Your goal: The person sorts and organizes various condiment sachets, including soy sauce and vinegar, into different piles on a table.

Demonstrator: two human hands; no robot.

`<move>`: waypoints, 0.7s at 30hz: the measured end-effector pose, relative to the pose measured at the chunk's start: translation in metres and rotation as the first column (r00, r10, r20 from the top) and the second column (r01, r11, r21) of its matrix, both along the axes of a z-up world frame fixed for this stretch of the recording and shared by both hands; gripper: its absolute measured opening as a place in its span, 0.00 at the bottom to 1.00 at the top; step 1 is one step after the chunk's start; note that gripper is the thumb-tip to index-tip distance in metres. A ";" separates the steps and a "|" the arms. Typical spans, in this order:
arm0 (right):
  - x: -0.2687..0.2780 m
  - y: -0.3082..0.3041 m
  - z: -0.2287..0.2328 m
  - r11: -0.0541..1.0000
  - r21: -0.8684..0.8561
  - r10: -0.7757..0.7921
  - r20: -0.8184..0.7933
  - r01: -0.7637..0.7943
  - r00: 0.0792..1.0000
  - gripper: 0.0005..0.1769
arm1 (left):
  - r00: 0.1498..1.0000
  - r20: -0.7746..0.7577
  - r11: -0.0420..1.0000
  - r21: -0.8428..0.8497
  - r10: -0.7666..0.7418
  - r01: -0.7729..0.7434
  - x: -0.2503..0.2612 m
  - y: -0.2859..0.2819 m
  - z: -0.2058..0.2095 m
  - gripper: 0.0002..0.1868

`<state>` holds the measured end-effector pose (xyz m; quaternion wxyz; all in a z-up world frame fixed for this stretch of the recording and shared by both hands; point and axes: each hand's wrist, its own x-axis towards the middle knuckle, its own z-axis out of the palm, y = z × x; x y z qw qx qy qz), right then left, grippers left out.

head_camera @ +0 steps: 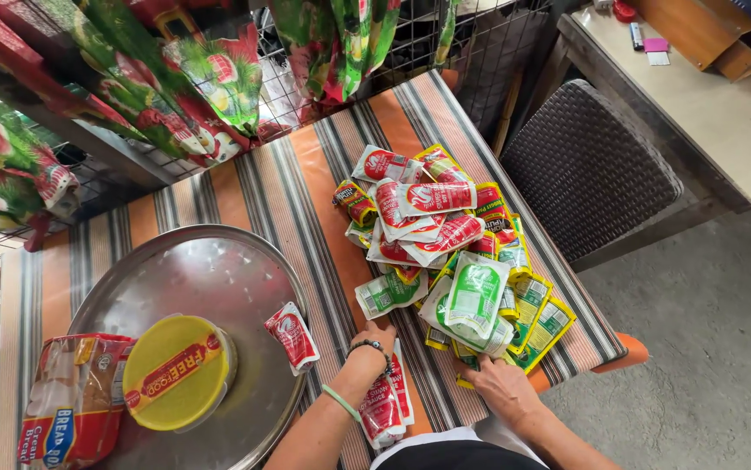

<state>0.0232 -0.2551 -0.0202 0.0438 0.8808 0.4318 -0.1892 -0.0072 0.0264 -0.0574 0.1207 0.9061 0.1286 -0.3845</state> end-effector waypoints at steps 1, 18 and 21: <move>0.003 0.003 0.006 1.000 0.004 0.003 0.003 -0.003 1.000 0.33 | 1.000 0.003 1.000 0.004 0.003 -0.003 0.002 0.001 0.017 0.29; 0.067 0.045 0.122 0.677 0.200 -0.337 -0.772 0.709 0.539 0.19 | 0.430 0.902 0.998 -0.010 0.037 -0.064 0.115 -0.041 0.133 0.15; 0.073 0.037 0.118 0.594 0.206 -0.294 -0.845 0.778 0.448 0.18 | 0.517 0.856 0.995 0.062 -0.015 -0.075 0.134 -0.040 0.094 0.06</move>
